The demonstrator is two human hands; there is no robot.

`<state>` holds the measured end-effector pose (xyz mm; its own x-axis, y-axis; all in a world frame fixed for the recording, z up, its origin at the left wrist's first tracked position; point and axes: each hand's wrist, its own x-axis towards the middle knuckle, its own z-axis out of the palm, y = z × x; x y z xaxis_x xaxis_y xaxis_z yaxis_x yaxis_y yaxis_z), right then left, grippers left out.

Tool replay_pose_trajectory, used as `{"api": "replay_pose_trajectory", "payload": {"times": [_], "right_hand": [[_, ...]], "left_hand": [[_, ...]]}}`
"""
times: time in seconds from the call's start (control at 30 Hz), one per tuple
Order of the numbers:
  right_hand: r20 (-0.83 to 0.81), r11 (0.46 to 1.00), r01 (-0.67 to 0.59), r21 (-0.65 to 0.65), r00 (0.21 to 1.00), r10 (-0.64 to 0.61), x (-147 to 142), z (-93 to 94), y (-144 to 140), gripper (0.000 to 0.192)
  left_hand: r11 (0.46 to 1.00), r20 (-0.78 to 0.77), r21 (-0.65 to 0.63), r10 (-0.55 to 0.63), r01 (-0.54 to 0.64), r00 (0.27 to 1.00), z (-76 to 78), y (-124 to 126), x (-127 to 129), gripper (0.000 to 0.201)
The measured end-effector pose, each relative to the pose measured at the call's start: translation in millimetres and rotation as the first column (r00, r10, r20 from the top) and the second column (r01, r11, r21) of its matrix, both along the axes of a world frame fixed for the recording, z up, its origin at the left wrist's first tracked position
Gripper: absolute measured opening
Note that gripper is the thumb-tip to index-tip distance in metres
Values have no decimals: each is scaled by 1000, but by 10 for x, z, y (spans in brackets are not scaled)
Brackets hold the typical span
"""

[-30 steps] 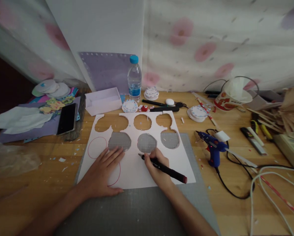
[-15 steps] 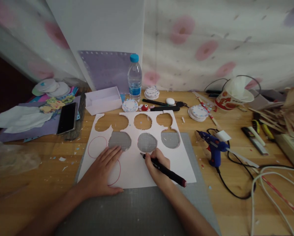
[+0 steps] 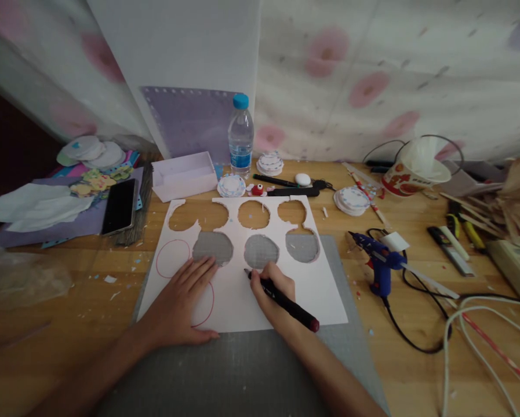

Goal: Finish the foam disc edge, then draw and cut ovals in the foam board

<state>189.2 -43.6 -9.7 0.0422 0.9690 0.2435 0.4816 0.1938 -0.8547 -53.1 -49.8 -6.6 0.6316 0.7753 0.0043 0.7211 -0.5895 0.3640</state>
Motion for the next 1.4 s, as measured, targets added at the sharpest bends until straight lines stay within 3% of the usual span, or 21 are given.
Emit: {"api": "replay_pose_trajectory", "payload": {"times": [0.27,0.7,1.0,1.4], "right_hand": [[0,998,-48,-38,999,48,-164,105,16,30],[-32,956,-251,-149,968,249,-121,9,-47,26],[-99,883,-398,-248,917,386,-58,131,-78,29],[-200,785,-488,-381,873,445,45,217,-103,29]], "left_hand": [[1000,33,8,-4,4,999,-7,-2,-5,117],[1000,7,11,-7,7,1000,12,-3,1,114],[1000,12,18,-7,7,1000,6,-2,-2,114],[1000,-10,6,-1,1,1000,7,5,3,114]]}}
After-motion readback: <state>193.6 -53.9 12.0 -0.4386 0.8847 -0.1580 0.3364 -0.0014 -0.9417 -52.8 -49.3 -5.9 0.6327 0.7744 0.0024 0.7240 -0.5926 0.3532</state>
